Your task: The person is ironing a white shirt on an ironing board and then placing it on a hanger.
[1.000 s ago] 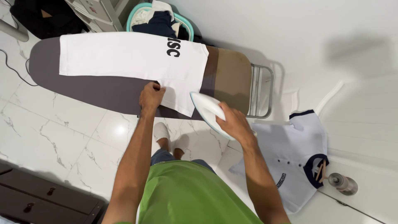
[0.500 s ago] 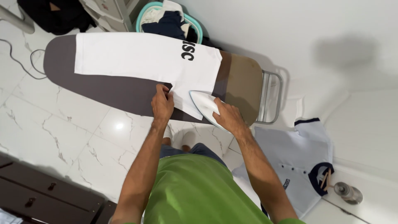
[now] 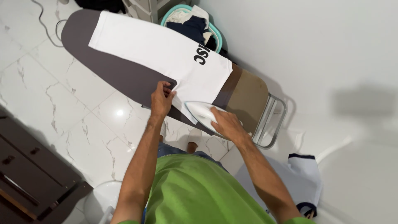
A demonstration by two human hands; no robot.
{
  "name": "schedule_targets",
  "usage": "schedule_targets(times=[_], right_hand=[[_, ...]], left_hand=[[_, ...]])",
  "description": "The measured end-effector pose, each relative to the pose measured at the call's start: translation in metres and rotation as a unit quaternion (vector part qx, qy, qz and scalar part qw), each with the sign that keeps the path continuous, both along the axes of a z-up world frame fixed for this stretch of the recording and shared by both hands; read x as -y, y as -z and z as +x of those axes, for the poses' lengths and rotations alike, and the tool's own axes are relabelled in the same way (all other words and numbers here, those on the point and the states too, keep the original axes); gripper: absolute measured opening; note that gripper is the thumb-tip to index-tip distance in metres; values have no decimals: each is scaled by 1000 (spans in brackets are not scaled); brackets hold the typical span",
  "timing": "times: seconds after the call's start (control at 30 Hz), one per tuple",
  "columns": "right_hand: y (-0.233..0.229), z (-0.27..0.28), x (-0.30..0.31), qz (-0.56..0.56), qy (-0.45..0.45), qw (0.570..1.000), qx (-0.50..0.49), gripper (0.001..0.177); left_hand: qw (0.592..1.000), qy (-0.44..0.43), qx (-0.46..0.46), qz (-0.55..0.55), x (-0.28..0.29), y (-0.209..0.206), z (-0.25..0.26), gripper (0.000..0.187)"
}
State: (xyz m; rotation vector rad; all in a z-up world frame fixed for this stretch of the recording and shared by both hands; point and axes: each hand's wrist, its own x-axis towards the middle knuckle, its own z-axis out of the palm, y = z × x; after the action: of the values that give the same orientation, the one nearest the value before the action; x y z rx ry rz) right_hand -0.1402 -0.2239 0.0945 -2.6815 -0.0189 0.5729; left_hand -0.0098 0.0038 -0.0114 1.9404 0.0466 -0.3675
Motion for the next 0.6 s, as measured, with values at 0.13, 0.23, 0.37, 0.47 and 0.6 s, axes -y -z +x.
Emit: schedule_targets(times=[0.13,0.23,0.37,0.47,0.6], right_hand=[[-4,20,-12,12,-47,998,34,41],[-12,17,-5,-18,-28,999,-13,40],[-19,-9,23,32,-26,999,-24,43],[-32,-20,35,56,38,996,-57,42],[-35,-24,43,69,163,981,-77,38]], left_hand=[[999,-34,-17,-11,3,1,-2,35],[999,-38,-39,-7,5,3,2,35],[995,-6,-88,49,5,-4,5,33],[987,17,-129,90,7,-14,9,38],[995,-33,-75,64,17,-18,14,30]])
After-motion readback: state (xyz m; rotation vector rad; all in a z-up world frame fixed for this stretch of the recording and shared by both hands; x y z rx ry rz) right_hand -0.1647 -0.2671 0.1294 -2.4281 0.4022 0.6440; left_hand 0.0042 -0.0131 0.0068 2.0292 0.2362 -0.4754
